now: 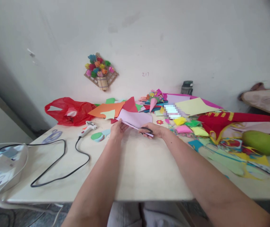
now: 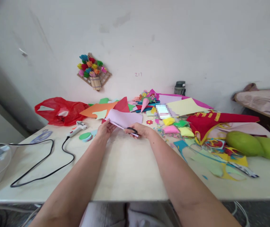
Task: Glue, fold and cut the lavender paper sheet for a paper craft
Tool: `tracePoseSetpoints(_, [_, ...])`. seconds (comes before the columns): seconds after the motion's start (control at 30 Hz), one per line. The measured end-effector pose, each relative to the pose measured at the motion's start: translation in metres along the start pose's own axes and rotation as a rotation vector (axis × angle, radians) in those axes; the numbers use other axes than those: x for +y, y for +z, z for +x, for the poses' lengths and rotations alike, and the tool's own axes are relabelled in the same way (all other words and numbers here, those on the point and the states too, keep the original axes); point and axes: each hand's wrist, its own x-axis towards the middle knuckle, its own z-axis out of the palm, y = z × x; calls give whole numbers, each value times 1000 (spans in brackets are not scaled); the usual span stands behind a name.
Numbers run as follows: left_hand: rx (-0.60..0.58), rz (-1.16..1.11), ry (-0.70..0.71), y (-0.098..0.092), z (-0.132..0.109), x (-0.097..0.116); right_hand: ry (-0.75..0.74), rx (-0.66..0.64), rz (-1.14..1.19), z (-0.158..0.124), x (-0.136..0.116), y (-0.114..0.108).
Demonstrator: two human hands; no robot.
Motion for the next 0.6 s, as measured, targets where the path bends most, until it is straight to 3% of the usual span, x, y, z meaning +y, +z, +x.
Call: tracePoseSetpoints(0.6, [-22,-19,17,2,-1,-3,-21,-27,-27,6,7,-5])
